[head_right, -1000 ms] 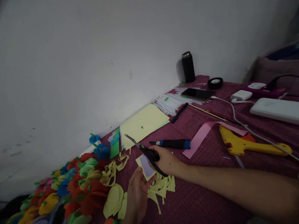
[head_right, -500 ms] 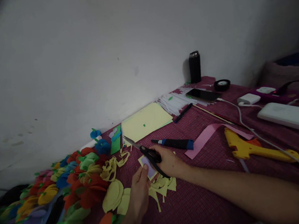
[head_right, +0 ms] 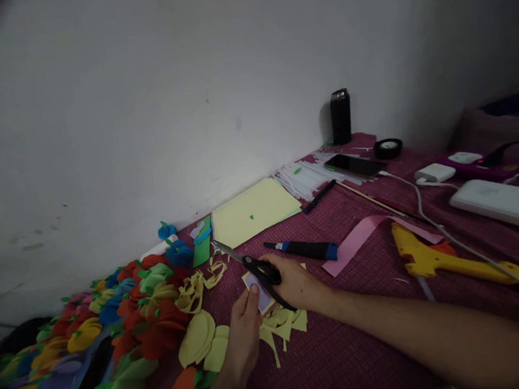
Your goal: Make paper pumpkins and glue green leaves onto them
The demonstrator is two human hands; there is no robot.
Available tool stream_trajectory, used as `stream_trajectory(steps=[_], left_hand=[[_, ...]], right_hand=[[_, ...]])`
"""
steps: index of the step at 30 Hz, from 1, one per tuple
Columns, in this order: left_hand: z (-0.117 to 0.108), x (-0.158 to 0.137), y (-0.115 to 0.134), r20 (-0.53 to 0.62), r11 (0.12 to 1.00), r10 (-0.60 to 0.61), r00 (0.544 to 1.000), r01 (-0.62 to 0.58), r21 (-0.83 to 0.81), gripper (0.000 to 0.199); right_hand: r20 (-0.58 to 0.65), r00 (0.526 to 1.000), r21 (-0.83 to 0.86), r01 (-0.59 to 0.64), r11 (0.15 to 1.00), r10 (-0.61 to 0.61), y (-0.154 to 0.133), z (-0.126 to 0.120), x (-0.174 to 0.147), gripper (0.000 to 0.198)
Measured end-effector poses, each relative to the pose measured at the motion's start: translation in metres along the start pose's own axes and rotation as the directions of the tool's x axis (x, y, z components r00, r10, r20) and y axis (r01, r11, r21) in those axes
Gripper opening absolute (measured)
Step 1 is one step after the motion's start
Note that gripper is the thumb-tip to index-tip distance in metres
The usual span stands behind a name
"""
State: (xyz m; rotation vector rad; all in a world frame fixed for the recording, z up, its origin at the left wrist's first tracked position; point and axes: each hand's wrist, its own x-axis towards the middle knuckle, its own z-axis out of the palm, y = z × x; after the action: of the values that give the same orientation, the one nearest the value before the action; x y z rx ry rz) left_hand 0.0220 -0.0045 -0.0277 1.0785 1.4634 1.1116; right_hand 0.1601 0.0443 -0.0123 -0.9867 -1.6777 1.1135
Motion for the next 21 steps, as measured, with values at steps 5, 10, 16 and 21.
stream_trajectory(steps=[5,10,16,21], left_hand=[[0.000,0.001,-0.001,-0.018,1.000,0.019,1.000,-0.020,-0.011,0.043],[0.001,0.000,0.001,-0.028,0.999,0.011,1.000,-0.012,-0.032,0.044],[0.003,-0.004,0.011,-0.038,0.995,-0.005,0.999,0.001,-0.096,0.045],[-0.002,-0.005,0.017,-0.109,0.988,-0.024,0.994,0.008,-0.153,0.044]], right_hand=[[-0.005,1.000,-0.020,0.007,1.000,-0.007,-0.002,-0.001,-0.001,0.038],[-0.014,1.000,-0.024,0.002,1.000,-0.002,-0.002,0.000,-0.001,0.040],[-0.053,0.998,0.042,-0.022,0.999,0.025,0.004,-0.001,0.001,0.042],[-0.097,0.991,0.201,-0.073,0.977,0.094,0.009,-0.009,0.011,0.050]])
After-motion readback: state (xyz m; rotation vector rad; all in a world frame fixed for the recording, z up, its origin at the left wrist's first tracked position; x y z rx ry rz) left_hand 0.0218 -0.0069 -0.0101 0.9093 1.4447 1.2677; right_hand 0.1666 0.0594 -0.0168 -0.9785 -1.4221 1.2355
